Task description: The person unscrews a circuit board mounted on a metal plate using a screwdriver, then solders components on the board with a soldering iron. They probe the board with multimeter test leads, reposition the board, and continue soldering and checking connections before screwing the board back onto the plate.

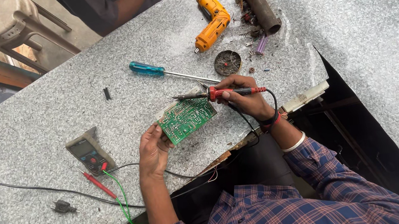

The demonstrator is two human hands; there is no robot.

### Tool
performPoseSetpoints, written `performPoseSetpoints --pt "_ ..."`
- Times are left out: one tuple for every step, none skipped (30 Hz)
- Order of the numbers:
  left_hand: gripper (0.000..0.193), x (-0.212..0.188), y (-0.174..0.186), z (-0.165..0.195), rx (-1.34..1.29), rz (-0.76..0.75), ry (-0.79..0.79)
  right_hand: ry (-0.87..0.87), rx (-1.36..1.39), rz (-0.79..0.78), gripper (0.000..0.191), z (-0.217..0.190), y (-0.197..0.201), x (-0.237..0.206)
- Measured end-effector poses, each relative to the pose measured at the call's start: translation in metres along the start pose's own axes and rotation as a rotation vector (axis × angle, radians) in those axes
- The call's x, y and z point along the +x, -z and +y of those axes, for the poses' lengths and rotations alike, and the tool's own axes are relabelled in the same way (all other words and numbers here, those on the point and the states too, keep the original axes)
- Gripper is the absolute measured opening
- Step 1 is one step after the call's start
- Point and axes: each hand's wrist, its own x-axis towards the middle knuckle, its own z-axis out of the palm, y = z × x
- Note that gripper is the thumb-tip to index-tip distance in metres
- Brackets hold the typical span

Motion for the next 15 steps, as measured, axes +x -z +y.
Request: performPoseSetpoints --pt "0.029 0.001 0.000 -0.001 0.006 0.025 0.001 -0.004 0.010 0.004 0.027 0.000 -0.001 0.000" --pt "0.027 0.002 -0.001 -0.001 0.010 0.033 -0.008 -0.009 0.020 0.007 0.027 -0.001 -0.001 0.000" --pt "0.026 0.003 -0.003 -0.002 0.015 0.041 -0.018 -0.013 0.031 0.010 0.027 -0.001 -0.001 0.000" --pt "0.024 0.003 -0.004 -0.001 0.020 0.049 -0.029 -0.001 0.033 0.004 0.027 -0.001 -0.001 0.001" --pt "0.024 0.003 -0.005 -0.001 0.003 0.051 -0.035 0.010 0.036 -0.001 0.028 0.000 -0.001 0.001" --pt "0.023 0.002 -0.007 0.000 -0.014 0.054 -0.038 0.019 0.040 -0.004 0.028 0.000 -0.001 0.001" --pt "0.022 0.001 -0.008 0.001 -0.031 0.056 -0.042 0.018 0.041 -0.005 0.028 0.000 -0.001 0.001" --pt "0.024 0.000 -0.010 0.002 -0.035 0.055 -0.038 0.017 0.040 -0.006 0.028 0.001 0.000 0.001" --pt "0.025 -0.001 -0.010 0.003 -0.040 0.056 -0.034 0.016 0.040 -0.007 0.028 0.001 0.000 0.001" --pt "0.027 -0.002 -0.011 0.003 -0.043 0.057 -0.032 0.016 0.035 0.001 0.028 0.001 0.000 0.001" --pt "0.025 -0.003 -0.012 0.004 -0.029 0.053 -0.041 0.017 0.032 0.009 0.028 0.002 0.000 0.001" --pt "0.024 -0.003 -0.012 0.003 -0.015 0.050 -0.049 0.017 0.029 0.017 0.028 0.002 0.000 0.001" --pt "0.024 -0.003 -0.011 0.002 0.001 0.045 -0.059 0.017 0.047 0.022 0.028 0.003 -0.001 0.001" --pt "0.023 -0.002 -0.010 0.002 0.012 0.056 -0.060 0.019 0.064 0.028 0.028 0.003 -0.001 0.001" --pt "0.022 -0.002 -0.010 0.000 0.022 0.067 -0.060 0.019 0.080 0.033 0.028 0.003 -0.001 0.001"
